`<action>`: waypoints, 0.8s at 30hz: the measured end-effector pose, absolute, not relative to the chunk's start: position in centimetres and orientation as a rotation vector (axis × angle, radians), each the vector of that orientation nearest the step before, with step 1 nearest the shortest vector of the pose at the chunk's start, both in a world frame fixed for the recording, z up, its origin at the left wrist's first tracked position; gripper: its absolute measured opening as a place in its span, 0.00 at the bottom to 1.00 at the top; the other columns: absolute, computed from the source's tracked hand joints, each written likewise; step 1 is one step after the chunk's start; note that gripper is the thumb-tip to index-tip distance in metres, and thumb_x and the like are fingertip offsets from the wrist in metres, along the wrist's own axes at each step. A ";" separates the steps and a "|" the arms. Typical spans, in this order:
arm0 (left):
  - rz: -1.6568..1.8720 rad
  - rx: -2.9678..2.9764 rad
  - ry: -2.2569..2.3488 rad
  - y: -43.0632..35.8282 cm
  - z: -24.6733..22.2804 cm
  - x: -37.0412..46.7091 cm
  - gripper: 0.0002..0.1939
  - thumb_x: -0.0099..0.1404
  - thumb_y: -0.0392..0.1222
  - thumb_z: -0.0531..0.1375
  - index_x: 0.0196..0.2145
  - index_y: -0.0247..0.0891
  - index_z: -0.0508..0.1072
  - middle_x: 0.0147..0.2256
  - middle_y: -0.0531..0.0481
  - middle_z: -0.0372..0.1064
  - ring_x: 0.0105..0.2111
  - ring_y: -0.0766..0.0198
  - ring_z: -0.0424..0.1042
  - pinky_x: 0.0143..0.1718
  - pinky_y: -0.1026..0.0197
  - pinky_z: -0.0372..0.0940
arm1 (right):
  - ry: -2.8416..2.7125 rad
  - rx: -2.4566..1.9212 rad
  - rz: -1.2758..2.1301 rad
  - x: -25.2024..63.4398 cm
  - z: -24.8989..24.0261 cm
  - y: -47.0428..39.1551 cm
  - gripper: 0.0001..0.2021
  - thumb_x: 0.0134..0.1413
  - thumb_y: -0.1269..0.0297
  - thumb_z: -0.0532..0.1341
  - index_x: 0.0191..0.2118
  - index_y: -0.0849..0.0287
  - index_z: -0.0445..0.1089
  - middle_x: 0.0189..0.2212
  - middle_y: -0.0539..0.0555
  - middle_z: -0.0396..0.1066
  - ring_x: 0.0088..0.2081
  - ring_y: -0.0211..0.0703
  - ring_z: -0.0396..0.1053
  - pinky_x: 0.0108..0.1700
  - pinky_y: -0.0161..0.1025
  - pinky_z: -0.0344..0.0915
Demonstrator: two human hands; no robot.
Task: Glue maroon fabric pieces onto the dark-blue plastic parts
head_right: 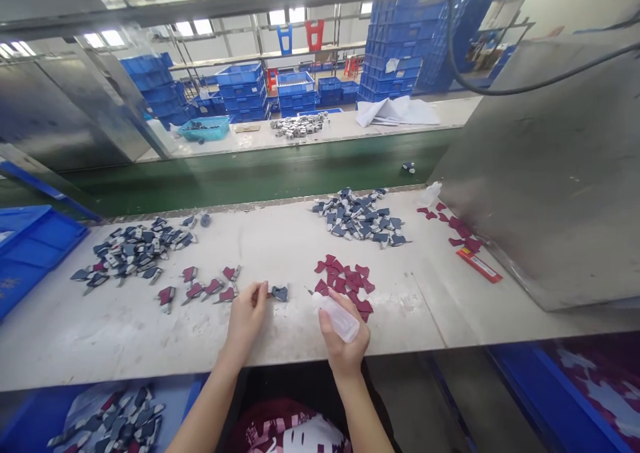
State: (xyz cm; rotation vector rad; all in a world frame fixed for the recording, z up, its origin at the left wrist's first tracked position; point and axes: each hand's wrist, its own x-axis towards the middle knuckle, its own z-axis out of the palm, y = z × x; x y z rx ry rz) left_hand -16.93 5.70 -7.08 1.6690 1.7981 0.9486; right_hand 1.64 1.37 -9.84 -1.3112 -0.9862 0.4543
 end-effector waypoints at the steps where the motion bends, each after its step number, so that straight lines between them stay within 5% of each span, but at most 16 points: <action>1: 0.960 1.653 1.762 5.6 -7.2 -17.0 0.16 0.71 0.47 0.52 0.35 0.37 0.76 0.27 0.47 0.76 0.27 0.58 0.74 0.31 0.60 0.63 | -0.992 -1.320 0.476 1.3 -9.6 1.4 0.16 0.51 0.55 0.68 0.41 0.62 0.78 0.36 0.61 0.80 0.35 0.51 0.78 0.35 0.43 0.76; 4: 0.971 1.648 1.635 5.5 -7.4 -17.1 0.16 0.64 0.47 0.61 0.47 0.37 0.75 0.32 0.49 0.77 0.26 0.61 0.71 0.31 0.61 0.64 | -1.010 -1.340 0.492 0.5 -9.1 1.6 0.14 0.49 0.55 0.69 0.37 0.61 0.78 0.31 0.58 0.80 0.29 0.49 0.78 0.29 0.39 0.75; 10: 1.016 1.454 1.545 5.6 -8.6 -17.6 0.11 0.58 0.47 0.67 0.35 0.38 0.77 0.27 0.51 0.75 0.26 0.62 0.71 0.28 0.63 0.64 | -1.128 -1.351 0.401 -0.6 -8.6 2.3 0.13 0.51 0.55 0.69 0.32 0.61 0.79 0.26 0.55 0.79 0.25 0.47 0.76 0.30 0.39 0.74; 24: 1.027 1.422 1.571 5.6 -8.7 -17.7 0.08 0.56 0.45 0.68 0.32 0.40 0.79 0.25 0.52 0.76 0.25 0.61 0.72 0.26 0.63 0.63 | -1.214 -1.417 0.363 -0.6 -8.9 2.9 0.15 0.54 0.53 0.67 0.33 0.61 0.80 0.27 0.57 0.80 0.27 0.48 0.77 0.32 0.40 0.76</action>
